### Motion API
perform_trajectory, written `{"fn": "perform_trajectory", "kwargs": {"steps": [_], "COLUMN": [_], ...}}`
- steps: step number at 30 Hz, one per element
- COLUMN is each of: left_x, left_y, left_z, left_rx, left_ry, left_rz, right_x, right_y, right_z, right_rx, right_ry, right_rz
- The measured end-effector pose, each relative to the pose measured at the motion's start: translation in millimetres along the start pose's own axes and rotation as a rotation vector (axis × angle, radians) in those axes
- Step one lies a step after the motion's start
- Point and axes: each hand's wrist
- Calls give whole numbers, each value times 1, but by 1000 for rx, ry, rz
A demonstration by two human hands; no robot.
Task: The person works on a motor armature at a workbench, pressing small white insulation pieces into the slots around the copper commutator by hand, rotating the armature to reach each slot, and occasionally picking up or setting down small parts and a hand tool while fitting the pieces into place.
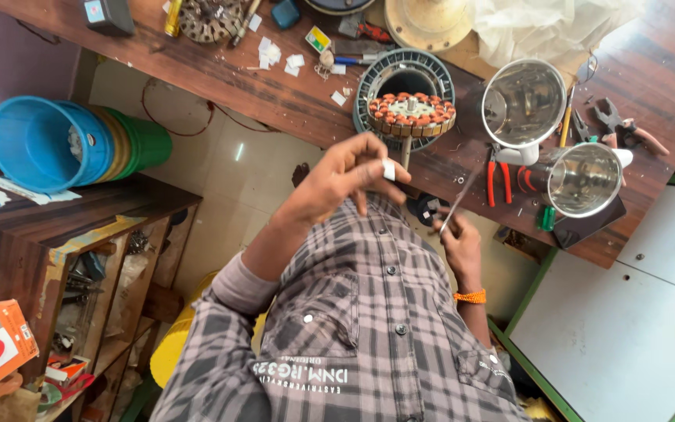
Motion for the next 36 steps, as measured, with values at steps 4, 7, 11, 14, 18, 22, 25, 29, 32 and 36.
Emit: {"fn": "perform_trajectory", "kwargs": {"steps": [4, 7, 11, 14, 18, 22, 25, 29, 32, 36], "left_x": [-18, -34, -58, -62, -54, -43, -39, -30, -24, -23], "left_y": [1, 3, 2, 3, -9, -21, -28, -30, -34, -41], "left_z": [11, 11, 2, -1, -2, -3, -5, -8, -7, -6], "left_rx": [36, 50, 39, -66, 12, 173, 215, 266, 253, 230], "left_ry": [-32, -47, -78, -89, -34, -133, -150, -304, -313, -442], "left_rz": [-30, -36, -146, -178, -273, -608, -638, -767, -778, -907], "right_x": [7, -12, -49, -58, -85, -112, -123, -131, -139, -151], "right_y": [-13, -30, -33, -29, -2, 12, -11, -35, -32, -20], "right_z": [-18, -51, -103, -106, -53, 6, 7, -2, 1, 6], "right_rx": [138, 269, 0, -175, -318, -371, -191, 22, 136, 148], "right_ry": [34, 180, 216, 300, 289, 464, 537, 579, 627, 751], "right_rz": [417, 438, 589, 491, 565, -136, -257, -213, -65, 37]}}
Point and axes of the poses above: each hand's wrist, its own z-axis away from the middle knuckle, its own y-axis out of the back of the hand, x = y × z, and after that the axes turned 1 degree about -x, right-handed
